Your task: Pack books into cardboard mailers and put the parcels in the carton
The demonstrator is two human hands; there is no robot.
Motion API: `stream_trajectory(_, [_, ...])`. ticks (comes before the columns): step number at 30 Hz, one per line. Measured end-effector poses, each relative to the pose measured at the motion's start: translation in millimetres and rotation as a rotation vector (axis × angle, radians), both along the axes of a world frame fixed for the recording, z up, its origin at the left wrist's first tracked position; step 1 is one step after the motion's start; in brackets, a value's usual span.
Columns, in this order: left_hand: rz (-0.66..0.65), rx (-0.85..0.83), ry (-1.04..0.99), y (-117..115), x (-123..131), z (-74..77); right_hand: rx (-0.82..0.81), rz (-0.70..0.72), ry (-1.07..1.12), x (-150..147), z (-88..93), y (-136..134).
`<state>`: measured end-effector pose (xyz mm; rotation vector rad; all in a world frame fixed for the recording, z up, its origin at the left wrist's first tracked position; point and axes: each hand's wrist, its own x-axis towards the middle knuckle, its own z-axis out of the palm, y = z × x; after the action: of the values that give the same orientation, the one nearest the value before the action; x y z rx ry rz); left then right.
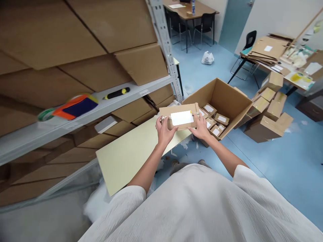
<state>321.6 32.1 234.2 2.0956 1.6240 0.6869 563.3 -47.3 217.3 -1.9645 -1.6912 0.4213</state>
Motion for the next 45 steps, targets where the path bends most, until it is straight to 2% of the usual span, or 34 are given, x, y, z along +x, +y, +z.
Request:
stream_trajectory(6, [-0.240,0.032,-0.031,19,92,6.3,0.006,-0.195,0.018,85,-0.3,-24])
stream_trajectory(12, [-0.436,0.004,-0.048,48,166,-9.7,-0.010,-0.375,0.094,141,-13.4,-35])
stream_trajectory(17, [-0.525,-0.064,-0.023,84,216,-32.6,-0.038,-0.478,0.173,173,-31.4,-20])
stream_trajectory(24, [-0.682,-0.165,-0.013,142,278,-78.6,-0.088,-0.696,0.341,212,-64.6,18])
stream_trajectory(28, [-0.749,-0.223,-0.013,163,312,-101.7,-0.106,-0.835,0.445,225,-81.3,31])
stream_trajectory(32, [-0.751,-0.290,-0.005,177,341,-122.1,-0.133,-0.924,0.537,241,-100.3,45])
stream_trajectory(37, [-0.737,-0.403,0.008,201,378,-150.6,-0.171,-0.972,0.615,277,-132.8,67])
stream_trajectory(40, [-0.722,-0.455,-0.001,221,402,-173.1,-0.183,-1.017,0.655,305,-160.8,86])
stream_trajectory(43, [-0.683,-0.476,0.017,246,428,-202.8,-0.191,-1.056,0.672,331,-201.2,111])
stream_trajectory(45, [-0.650,-0.468,0.041,266,445,-227.2,-0.178,-1.009,0.657,344,-236.4,130])
